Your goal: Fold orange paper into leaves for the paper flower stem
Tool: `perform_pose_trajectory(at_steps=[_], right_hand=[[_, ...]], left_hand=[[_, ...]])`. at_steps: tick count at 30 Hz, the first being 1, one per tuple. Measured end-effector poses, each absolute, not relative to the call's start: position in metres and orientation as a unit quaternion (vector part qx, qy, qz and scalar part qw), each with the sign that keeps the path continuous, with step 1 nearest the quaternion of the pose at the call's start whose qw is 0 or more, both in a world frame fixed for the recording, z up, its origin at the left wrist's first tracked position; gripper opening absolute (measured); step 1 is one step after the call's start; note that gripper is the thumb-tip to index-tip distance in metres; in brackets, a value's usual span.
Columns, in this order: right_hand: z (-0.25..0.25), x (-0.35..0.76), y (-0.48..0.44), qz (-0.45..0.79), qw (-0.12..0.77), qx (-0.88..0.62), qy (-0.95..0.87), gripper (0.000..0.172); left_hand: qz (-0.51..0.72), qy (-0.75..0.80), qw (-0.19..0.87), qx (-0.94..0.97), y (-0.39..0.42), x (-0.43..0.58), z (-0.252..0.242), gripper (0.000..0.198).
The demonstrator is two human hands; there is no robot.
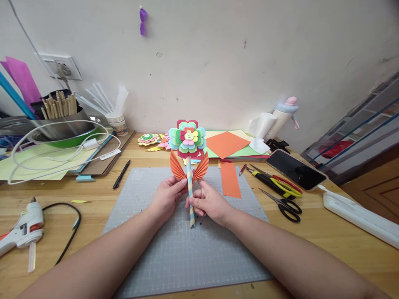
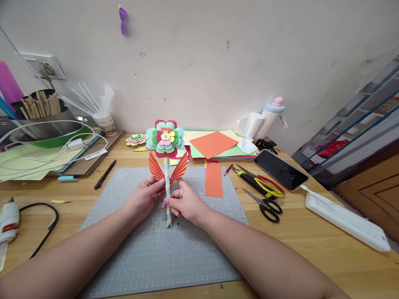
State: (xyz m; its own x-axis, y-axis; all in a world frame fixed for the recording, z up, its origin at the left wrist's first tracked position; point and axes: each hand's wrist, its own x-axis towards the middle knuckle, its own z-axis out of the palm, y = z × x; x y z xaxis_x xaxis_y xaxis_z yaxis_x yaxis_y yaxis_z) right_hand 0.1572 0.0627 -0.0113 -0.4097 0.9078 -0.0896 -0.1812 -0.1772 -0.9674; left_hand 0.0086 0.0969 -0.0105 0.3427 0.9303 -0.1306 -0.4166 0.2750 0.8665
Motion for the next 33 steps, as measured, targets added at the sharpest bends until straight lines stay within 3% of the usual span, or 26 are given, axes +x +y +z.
perform_pose_trajectory(at_steps=[6, 20, 33], right_hand=[[-0.012, 0.157, 0.063, 0.675, 0.404, -0.366, -0.496, 0.045], [-0.015, 0.157, 0.065, 0.672, 0.397, -0.365, -0.508, 0.048], [-0.023, 0.158, 0.068, 0.678, 0.39, -0.367, -0.504, 0.041]], left_hand=[[0.458, 0.342, 0.728, 0.379, 0.097, 0.009, -0.009, 0.029], [0.465, 0.337, 0.725, 0.381, 0.099, 0.007, -0.014, 0.022], [0.463, 0.335, 0.727, 0.381, 0.099, 0.008, -0.014, 0.023]])
